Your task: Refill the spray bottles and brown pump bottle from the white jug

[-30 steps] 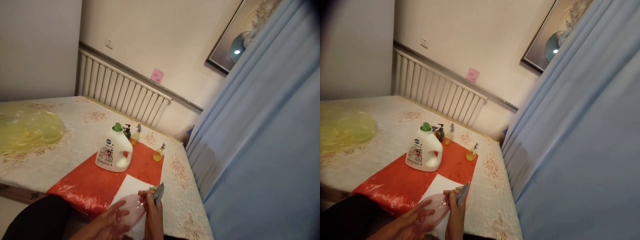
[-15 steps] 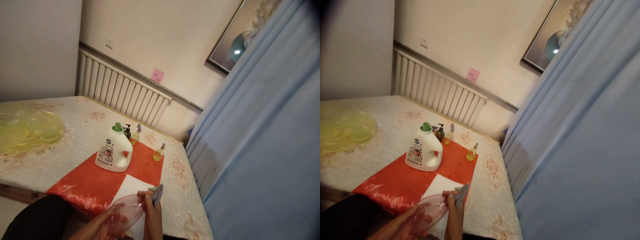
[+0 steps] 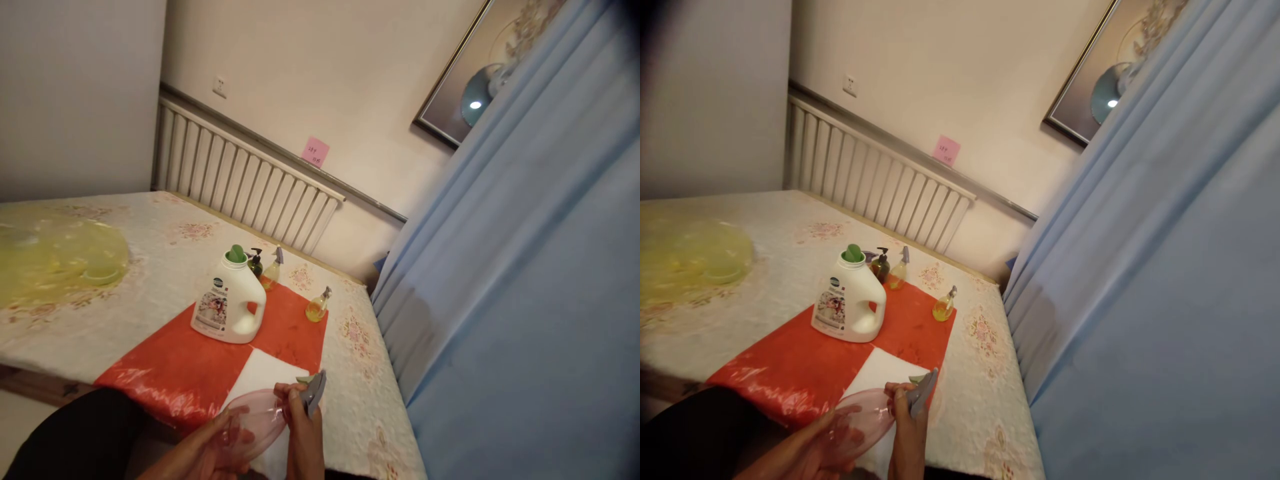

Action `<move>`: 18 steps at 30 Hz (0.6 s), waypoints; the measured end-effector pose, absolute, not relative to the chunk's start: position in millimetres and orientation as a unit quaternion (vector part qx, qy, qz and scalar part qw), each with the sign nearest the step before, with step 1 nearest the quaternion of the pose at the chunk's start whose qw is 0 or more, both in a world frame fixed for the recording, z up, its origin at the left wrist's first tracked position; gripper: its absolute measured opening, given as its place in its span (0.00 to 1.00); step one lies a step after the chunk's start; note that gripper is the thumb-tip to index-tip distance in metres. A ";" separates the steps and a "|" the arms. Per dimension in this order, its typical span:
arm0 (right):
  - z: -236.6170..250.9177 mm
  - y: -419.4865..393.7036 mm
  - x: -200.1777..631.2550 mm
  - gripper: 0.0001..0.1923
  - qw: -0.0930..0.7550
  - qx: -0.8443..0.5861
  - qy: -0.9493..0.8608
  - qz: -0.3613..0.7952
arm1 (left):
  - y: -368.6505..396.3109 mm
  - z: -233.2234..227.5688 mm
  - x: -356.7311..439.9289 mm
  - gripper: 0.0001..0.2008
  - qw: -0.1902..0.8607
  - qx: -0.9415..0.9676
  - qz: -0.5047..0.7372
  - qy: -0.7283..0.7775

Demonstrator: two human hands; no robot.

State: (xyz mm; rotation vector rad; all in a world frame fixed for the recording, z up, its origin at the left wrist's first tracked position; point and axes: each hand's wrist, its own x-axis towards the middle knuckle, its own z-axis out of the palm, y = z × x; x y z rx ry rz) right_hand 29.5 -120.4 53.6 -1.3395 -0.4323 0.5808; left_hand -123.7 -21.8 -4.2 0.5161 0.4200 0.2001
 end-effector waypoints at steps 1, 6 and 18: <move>53.9 -120.4 29.4 0.21 0.723 -0.608 -0.196 0.263 | -21.6 -4.5 -123.4 0.35 0.939 0.256 0.097 0.209; 55.2 -121.8 27.8 0.20 0.718 -0.611 -0.204 0.263 | -20.9 -5.3 -121.9 0.34 0.938 0.259 0.086 0.211; 52.3 -122.2 28.7 0.19 0.723 -0.606 -0.200 0.265 | -21.8 -3.4 -122.8 0.32 0.943 0.253 0.086 0.197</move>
